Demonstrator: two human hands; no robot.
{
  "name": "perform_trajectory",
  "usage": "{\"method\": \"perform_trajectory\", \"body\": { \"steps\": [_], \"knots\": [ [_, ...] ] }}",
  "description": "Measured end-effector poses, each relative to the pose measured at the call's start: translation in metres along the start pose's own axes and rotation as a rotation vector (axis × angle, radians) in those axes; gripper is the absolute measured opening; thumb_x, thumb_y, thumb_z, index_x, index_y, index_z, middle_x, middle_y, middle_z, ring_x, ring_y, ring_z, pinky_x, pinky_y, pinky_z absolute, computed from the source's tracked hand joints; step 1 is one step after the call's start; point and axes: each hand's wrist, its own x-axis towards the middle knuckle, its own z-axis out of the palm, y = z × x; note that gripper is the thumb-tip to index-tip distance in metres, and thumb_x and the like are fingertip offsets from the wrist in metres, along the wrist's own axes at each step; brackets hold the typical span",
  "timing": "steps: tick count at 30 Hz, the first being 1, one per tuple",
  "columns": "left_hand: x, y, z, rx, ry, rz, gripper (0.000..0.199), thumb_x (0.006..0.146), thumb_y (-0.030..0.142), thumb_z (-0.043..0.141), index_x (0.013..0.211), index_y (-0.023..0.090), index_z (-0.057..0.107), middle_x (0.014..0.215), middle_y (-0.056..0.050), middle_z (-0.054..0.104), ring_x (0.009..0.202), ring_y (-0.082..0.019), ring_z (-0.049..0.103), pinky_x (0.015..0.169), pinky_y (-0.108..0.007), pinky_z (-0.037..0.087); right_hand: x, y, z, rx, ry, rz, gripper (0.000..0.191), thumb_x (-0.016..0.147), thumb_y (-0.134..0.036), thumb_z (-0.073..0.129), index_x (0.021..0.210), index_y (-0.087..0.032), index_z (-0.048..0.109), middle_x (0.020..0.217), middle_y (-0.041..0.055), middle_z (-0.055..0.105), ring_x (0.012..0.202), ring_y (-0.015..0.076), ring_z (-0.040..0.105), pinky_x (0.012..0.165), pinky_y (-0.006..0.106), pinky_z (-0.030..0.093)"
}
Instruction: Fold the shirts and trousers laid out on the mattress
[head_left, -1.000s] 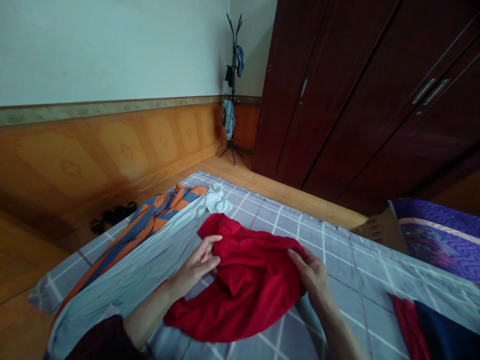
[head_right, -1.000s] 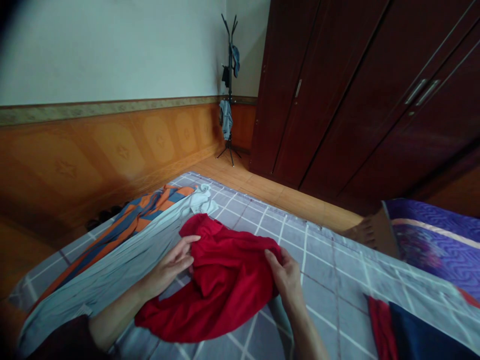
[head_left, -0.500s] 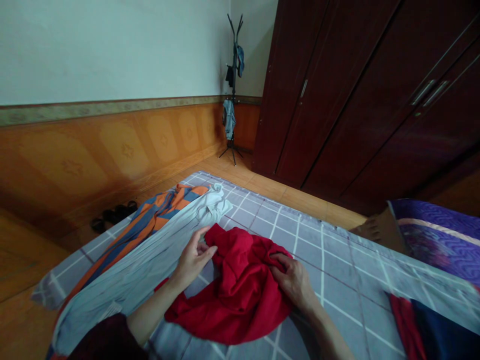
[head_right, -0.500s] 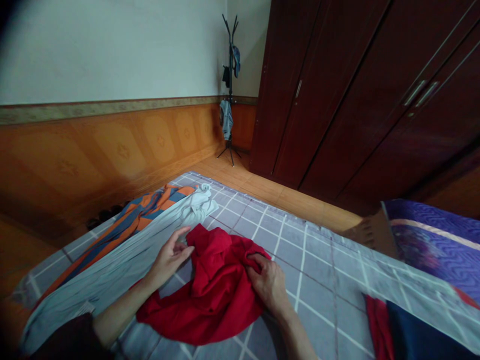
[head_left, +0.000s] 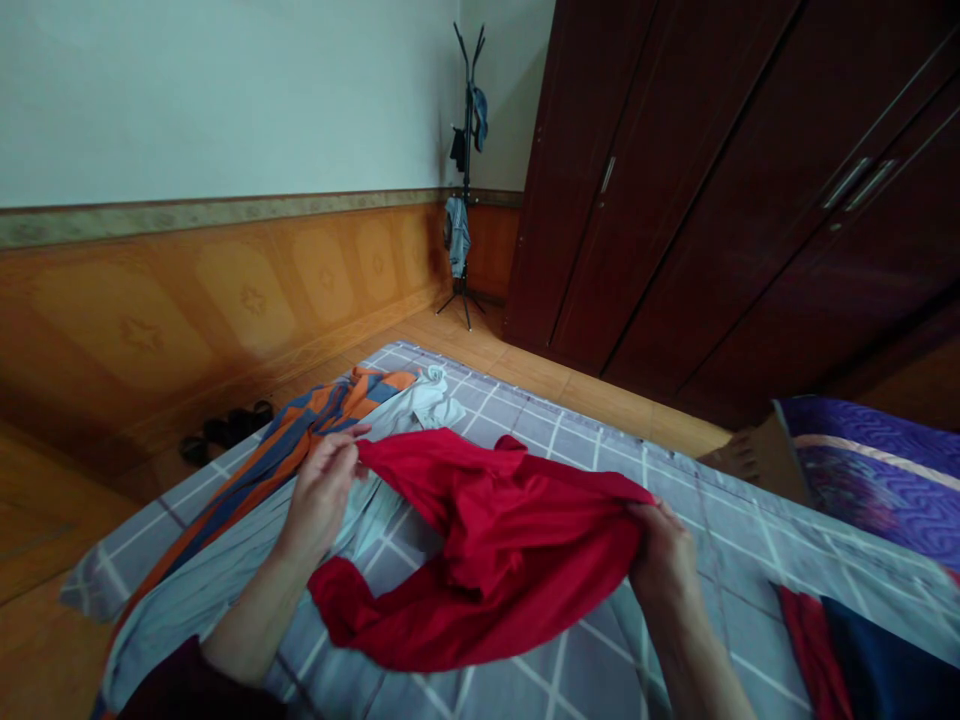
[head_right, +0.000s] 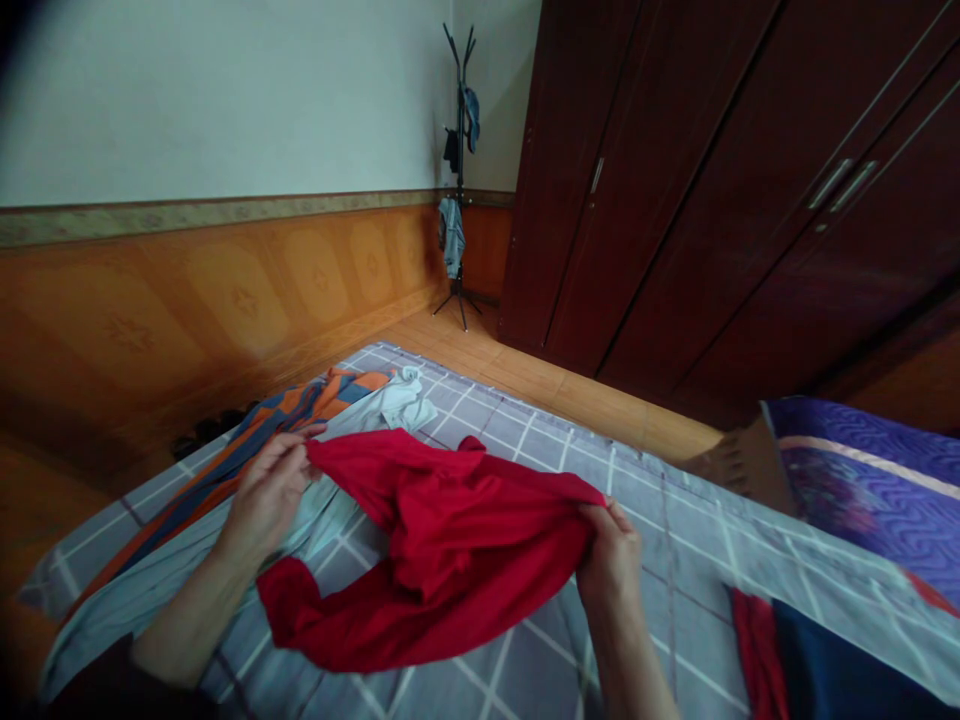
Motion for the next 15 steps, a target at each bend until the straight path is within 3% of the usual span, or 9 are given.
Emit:
{"method": "perform_trajectory", "body": {
  "steps": [3, 6, 8, 11, 13, 15],
  "knots": [
    [0.009, 0.014, -0.015, -0.202, 0.093, 0.0, 0.024, 0.071, 0.032, 0.072, 0.083, 0.021, 0.054, 0.073, 0.003, 0.06, 0.061, -0.01, 0.054, 0.057, -0.02, 0.045, 0.013, -0.008, -0.012, 0.122, 0.006, 0.007, 0.017, 0.053, -0.016, 0.06, 0.068, -0.023, 0.063, 0.069, -0.0023, 0.067, 0.068, 0.0202, 0.062, 0.076, 0.039, 0.052],
    [0.012, 0.018, -0.026, -0.15, 0.149, 0.046, 0.024, 0.068, 0.032, 0.073, 0.081, 0.021, 0.056, 0.061, 0.006, 0.056, 0.053, -0.009, 0.05, 0.052, -0.018, 0.042, 0.019, -0.012, -0.017, 0.185, 0.015, 0.024, 0.024, 0.052, -0.016, 0.055, 0.072, -0.021, 0.066, 0.081, 0.0032, 0.07, 0.086, 0.0241, 0.064, 0.09, 0.042, 0.048],
    [0.011, 0.017, -0.03, 0.082, 0.054, 0.027, 0.02, 0.07, 0.033, 0.07, 0.076, 0.019, 0.058, 0.062, 0.005, 0.056, 0.054, -0.01, 0.05, 0.051, -0.018, 0.04, 0.019, -0.011, -0.018, 0.168, -0.016, 0.085, 0.025, 0.053, -0.019, 0.057, 0.075, -0.018, 0.067, 0.085, 0.0073, 0.07, 0.088, 0.026, 0.064, 0.087, 0.042, 0.049],
    [0.006, 0.008, -0.028, 0.55, -0.282, -0.085, 0.019, 0.075, 0.036, 0.064, 0.071, 0.017, 0.063, 0.062, 0.002, 0.059, 0.059, -0.013, 0.055, 0.055, -0.02, 0.041, 0.018, -0.007, -0.02, -0.034, 0.136, 0.073, 0.027, 0.056, -0.029, 0.066, 0.081, -0.017, 0.067, 0.076, 0.0046, 0.067, 0.074, 0.0232, 0.063, 0.074, 0.039, 0.051],
    [0.001, -0.001, -0.022, 0.806, -0.399, -0.08, 0.022, 0.077, 0.04, 0.061, 0.075, 0.018, 0.067, 0.066, 0.0, 0.064, 0.064, -0.017, 0.059, 0.06, -0.024, 0.043, 0.016, -0.004, -0.021, -0.278, 0.262, -0.114, 0.035, 0.06, -0.038, 0.069, 0.089, -0.018, 0.066, 0.074, 0.0017, 0.065, 0.07, 0.0207, 0.06, 0.073, 0.037, 0.05],
    [-0.005, -0.012, -0.013, 1.003, -0.39, 0.01, 0.027, 0.077, 0.043, 0.061, 0.09, 0.02, 0.067, 0.081, -0.002, 0.068, 0.077, -0.021, 0.063, 0.071, -0.028, 0.046, 0.014, -0.001, -0.02, -0.558, 0.245, -0.379, 0.045, 0.066, -0.044, 0.067, 0.103, -0.018, 0.065, 0.089, 0.005, 0.066, 0.083, 0.0233, 0.06, 0.083, 0.04, 0.046]
  ]
}}
